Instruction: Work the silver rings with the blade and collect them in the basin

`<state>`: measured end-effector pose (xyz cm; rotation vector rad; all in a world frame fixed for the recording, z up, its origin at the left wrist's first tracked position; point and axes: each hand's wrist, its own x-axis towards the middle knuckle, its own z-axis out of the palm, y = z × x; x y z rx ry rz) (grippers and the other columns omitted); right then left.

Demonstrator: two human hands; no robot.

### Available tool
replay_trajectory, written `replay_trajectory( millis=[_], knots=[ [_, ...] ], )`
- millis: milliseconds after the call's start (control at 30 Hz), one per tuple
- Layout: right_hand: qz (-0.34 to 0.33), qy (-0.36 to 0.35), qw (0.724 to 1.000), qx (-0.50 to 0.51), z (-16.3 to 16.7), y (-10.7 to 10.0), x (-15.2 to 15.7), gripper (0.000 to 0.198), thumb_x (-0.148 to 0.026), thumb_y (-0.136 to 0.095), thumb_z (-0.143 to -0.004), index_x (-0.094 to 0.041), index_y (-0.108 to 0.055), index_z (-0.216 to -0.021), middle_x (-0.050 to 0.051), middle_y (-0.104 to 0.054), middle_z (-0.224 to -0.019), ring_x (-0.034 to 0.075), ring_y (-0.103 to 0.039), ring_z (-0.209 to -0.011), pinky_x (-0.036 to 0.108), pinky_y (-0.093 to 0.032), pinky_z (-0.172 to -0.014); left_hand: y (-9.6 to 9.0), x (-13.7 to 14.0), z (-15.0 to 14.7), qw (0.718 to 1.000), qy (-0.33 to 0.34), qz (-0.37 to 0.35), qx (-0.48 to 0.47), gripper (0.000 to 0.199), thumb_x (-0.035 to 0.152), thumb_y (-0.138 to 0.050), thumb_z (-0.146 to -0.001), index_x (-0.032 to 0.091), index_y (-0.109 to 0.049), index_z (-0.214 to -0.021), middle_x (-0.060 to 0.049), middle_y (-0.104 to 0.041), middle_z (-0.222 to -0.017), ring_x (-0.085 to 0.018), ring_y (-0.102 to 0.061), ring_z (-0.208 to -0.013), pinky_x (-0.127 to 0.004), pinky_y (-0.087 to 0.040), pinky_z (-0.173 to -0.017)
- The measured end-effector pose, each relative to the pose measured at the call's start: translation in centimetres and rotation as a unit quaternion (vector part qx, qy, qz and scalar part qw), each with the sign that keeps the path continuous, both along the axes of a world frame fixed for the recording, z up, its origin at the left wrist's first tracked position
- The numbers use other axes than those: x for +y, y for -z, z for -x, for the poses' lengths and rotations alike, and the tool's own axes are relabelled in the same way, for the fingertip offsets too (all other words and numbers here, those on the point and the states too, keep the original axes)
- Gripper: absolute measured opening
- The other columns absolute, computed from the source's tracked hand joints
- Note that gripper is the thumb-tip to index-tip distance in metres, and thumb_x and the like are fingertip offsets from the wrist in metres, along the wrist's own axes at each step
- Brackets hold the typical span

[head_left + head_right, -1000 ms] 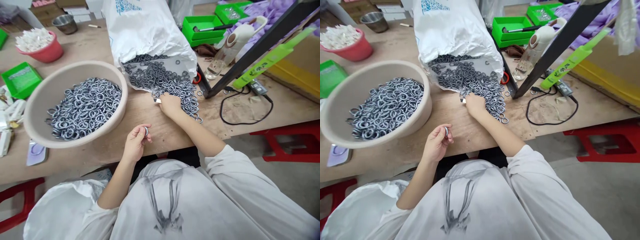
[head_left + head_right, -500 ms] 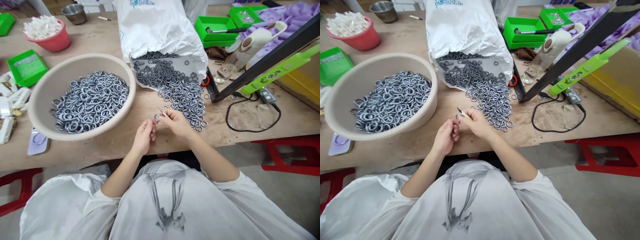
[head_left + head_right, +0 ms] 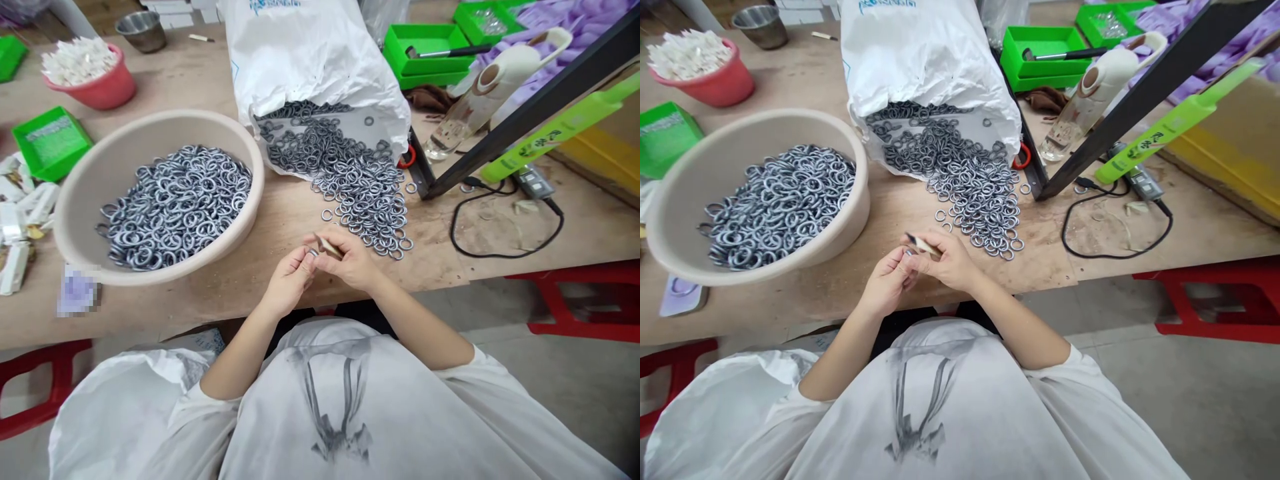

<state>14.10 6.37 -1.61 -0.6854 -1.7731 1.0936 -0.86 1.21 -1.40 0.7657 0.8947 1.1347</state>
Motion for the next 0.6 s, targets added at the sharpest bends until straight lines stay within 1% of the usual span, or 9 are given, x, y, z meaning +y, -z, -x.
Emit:
replay_trajectory(
  millis=[67,167,200,300,333,367,400,500,600],
  knots=[
    [-0.003,-0.013,1.000,0.001,0.1,-0.3,-0.1,0.029,-0.046,-0.071,-0.086,-0.021,-0.073,-0.102,0.002,-0.064,-0.086,0.016,-0.059,-0.081,0.031,-0.047,-0.077,-0.1,-0.2,-0.1,1.000,0.005,0.018,-0.015,0.049,0.057,-0.078,-0.072,0.017,-0.049,-0.072,0.007,-0.040,-0.056,-0.004,-0.028,-0.045,-0.016,-0.023,-0.042],
    [-0.002,0.035,0.999,0.014,0.7,-0.2,-0.6,0.026,-0.045,-0.072,-0.085,-0.021,-0.073,-0.097,0.001,-0.063,-0.083,0.015,-0.058,-0.080,0.031,-0.046,-0.076,-0.5,-0.5,-0.6,0.997,-0.006,0.064,-0.047,0.051,0.060,-0.076,-0.073,0.018,-0.047,-0.072,0.006,-0.042,-0.056,-0.004,-0.030,-0.045,-0.016,-0.025,-0.041],
    [0.015,0.045,0.999,0.018,0.9,-0.1,-0.8,0.028,-0.047,-0.072,-0.084,-0.022,-0.072,-0.096,0.001,-0.063,-0.083,0.015,-0.058,-0.079,0.031,-0.046,-0.075,-0.7,-0.6,-0.8,0.996,-0.012,0.073,-0.055,0.050,0.060,-0.076,-0.073,0.018,-0.048,-0.073,0.006,-0.041,-0.056,-0.004,-0.030,-0.045,-0.016,-0.025,-0.041],
    [0.110,0.041,0.993,0.009,1.2,-0.3,-1.0,0.038,-0.060,-0.064,-0.086,-0.021,-0.067,-0.089,0.000,-0.061,-0.076,0.015,-0.056,-0.070,0.029,-0.044,-0.068,-1.2,-0.8,-0.9,0.995,-0.022,0.072,-0.061,0.047,0.056,-0.078,-0.073,0.018,-0.050,-0.074,0.007,-0.037,-0.054,-0.004,-0.026,-0.044,-0.015,-0.023,-0.041],
    [0.127,0.043,0.991,-0.009,1.2,-0.6,-1.0,0.042,-0.063,-0.059,-0.087,-0.021,-0.064,-0.086,0.000,-0.060,-0.074,0.015,-0.054,-0.068,0.029,-0.043,-0.066,-1.3,-0.8,-0.9,0.996,-0.020,0.070,-0.060,0.047,0.057,-0.077,-0.074,0.018,-0.050,-0.073,0.007,-0.036,-0.054,-0.004,-0.026,-0.044,-0.014,-0.023,-0.040],
    [0.123,0.050,0.991,-0.035,1.0,-1.0,-1.0,0.044,-0.064,-0.055,-0.089,-0.021,-0.062,-0.083,0.000,-0.059,-0.073,0.015,-0.053,-0.067,0.029,-0.042,-0.066,-1.4,-0.8,-0.8,0.996,-0.016,0.071,-0.060,0.048,0.057,-0.075,-0.075,0.017,-0.049,-0.070,0.007,-0.035,-0.053,-0.004,-0.025,-0.044,-0.014,-0.023,-0.040],
    [0.094,0.060,0.991,-0.069,0.8,-1.4,-1.1,0.044,-0.063,-0.052,-0.091,-0.021,-0.061,-0.081,0.000,-0.058,-0.072,0.015,-0.052,-0.067,0.029,-0.041,-0.066,-1.5,-0.9,-0.7,0.995,-0.015,0.073,-0.063,0.049,0.057,-0.074,-0.076,0.017,-0.047,-0.068,0.007,-0.034,-0.053,-0.004,-0.024,-0.043,-0.014,-0.023,-0.040],
    [-0.042,0.074,0.982,-0.171,-0.1,-2.3,-1.6,0.042,-0.055,-0.049,-0.096,-0.020,-0.058,-0.076,0.001,-0.054,-0.070,0.015,-0.048,-0.067,0.029,-0.035,-0.064,-1.6,-0.9,-0.6,0.993,-0.026,0.083,-0.083,0.050,0.056,-0.075,-0.076,0.018,-0.044,-0.067,0.008,-0.032,-0.051,-0.004,-0.024,-0.042,-0.014,-0.022,-0.039],
    [-0.109,0.072,0.965,-0.229,-0.6,-2.7,-2.5,0.041,-0.049,-0.046,-0.098,-0.019,-0.055,-0.071,0.000,-0.049,-0.068,0.014,-0.045,-0.064,0.029,-0.030,-0.061,-1.7,-0.9,-0.6,0.990,-0.038,0.092,-0.098,0.049,0.052,-0.078,-0.074,0.019,-0.043,-0.070,0.009,-0.032,-0.052,-0.004,-0.023,-0.042,-0.014,-0.022,-0.039]
  ],
)
